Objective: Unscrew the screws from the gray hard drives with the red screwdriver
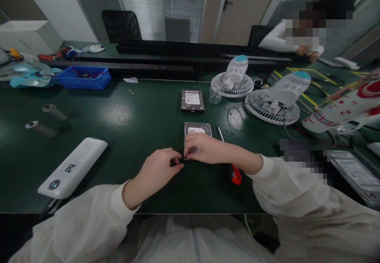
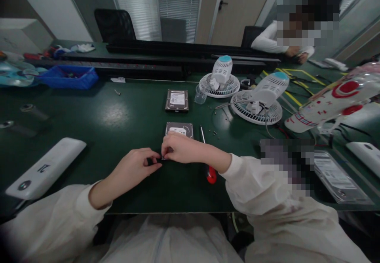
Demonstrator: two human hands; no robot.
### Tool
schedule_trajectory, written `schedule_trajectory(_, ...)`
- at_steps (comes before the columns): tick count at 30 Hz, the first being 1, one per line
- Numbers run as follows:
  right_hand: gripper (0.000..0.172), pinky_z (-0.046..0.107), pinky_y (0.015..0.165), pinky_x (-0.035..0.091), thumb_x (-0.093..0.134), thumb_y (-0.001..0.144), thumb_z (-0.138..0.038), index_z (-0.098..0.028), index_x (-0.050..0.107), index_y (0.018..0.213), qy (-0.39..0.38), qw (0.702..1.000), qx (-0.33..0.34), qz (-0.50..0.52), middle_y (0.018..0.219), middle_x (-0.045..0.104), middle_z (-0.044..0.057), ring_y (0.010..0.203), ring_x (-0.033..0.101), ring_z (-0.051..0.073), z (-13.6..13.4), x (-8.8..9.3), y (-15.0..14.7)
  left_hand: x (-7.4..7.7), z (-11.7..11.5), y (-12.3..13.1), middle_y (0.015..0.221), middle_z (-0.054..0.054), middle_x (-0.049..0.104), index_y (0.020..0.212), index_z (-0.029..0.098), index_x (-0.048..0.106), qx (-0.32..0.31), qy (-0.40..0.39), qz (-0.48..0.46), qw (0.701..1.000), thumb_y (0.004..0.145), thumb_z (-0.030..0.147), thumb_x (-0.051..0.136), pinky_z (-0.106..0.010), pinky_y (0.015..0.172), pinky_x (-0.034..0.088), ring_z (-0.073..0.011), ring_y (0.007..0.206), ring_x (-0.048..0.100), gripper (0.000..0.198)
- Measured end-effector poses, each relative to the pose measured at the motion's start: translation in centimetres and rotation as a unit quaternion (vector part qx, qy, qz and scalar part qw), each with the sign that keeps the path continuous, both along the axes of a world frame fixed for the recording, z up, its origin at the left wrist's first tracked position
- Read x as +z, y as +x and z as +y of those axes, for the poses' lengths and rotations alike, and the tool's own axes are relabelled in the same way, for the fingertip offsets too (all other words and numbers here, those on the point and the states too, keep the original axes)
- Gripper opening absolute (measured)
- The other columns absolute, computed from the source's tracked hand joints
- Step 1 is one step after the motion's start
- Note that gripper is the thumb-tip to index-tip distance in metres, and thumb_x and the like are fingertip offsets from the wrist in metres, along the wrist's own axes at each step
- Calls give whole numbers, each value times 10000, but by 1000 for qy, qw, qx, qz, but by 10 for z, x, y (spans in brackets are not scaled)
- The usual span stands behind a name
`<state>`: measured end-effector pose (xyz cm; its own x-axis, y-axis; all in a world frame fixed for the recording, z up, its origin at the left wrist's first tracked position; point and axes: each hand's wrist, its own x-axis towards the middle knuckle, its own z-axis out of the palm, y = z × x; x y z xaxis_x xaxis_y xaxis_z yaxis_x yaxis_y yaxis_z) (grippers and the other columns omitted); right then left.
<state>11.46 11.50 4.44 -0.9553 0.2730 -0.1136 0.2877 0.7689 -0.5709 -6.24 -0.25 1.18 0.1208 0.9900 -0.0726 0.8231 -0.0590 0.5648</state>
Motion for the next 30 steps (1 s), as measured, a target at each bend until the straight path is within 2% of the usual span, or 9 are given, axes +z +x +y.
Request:
schedule_trajectory(15, 109, 337, 897, 444, 661, 874, -143, -151, 769, 891, -1, 1000, 13, 11, 914, 689, 57, 961, 571, 180, 6, -6, 0, 0, -1, -1, 909, -1, 749, 976, 214, 767, -8, 10, -25, 1000, 880, 227, 706, -267, 633, 464, -150, 689, 656, 115)
schedule_trajectory(30, 115, 352, 907, 456, 651, 880, -181, -144, 753, 916, -8, 1000, -5, 3, 936, 712, 63, 954, 596, 183, 5, -2, 0, 1, 1, -2, 921, -15, 758, 1001, 220, 765, -4, -2, -32, 999, 888, 249, 674, -280, 675, 504, -167, 713, 679, 148)
